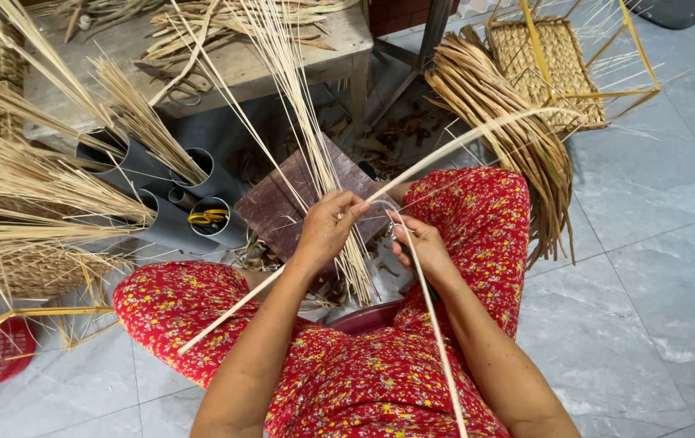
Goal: The person sits on the floor and uses a knife to split and shave thin bamboo strips, pulling each strip through the blade to trim it, then sets finished strips with a growing bundle of strips beside them.
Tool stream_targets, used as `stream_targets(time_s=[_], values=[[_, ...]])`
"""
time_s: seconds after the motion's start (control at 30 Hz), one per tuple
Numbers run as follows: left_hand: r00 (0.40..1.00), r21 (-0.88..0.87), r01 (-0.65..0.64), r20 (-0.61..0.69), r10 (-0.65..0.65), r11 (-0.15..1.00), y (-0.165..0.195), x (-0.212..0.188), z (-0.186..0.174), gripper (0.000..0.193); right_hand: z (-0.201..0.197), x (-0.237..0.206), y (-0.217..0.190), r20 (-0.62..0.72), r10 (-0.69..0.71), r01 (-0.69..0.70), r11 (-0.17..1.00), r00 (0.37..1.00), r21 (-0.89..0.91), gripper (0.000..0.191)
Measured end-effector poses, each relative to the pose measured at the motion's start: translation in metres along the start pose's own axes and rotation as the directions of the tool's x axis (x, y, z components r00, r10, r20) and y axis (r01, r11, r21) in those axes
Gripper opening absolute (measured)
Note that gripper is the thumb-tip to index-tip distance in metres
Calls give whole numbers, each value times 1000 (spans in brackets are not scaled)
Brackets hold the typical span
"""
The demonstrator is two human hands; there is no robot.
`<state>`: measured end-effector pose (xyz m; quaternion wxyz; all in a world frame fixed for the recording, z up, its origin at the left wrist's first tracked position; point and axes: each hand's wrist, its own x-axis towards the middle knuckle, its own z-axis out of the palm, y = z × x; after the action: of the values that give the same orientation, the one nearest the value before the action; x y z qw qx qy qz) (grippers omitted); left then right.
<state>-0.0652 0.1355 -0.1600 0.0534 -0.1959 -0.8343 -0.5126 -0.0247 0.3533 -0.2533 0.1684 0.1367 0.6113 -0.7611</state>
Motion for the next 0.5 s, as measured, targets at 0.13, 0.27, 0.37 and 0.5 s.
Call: stream_targets(time_s=[0.13,0.27,0.37,0.5], values=[[984,-359,174,28,-175,917,-10,10,-3,22,-7,-1,-3,-43,-62,58,994,997,-88,39],[916,-623,335,37,-401,707,-19,26,-22,21,-15,-19,-23,-141,-39,22,992,989,-124,41],[945,-747,122,-114,-307,653,-18,32,-44,22,-26,-38,-46,-204,-151,111,974,967,-196,41],[942,-798,-84,-258,-213,596,-13,44,-64,23,-60,-66,-74,-363,-272,185,949,891,-257,42]])
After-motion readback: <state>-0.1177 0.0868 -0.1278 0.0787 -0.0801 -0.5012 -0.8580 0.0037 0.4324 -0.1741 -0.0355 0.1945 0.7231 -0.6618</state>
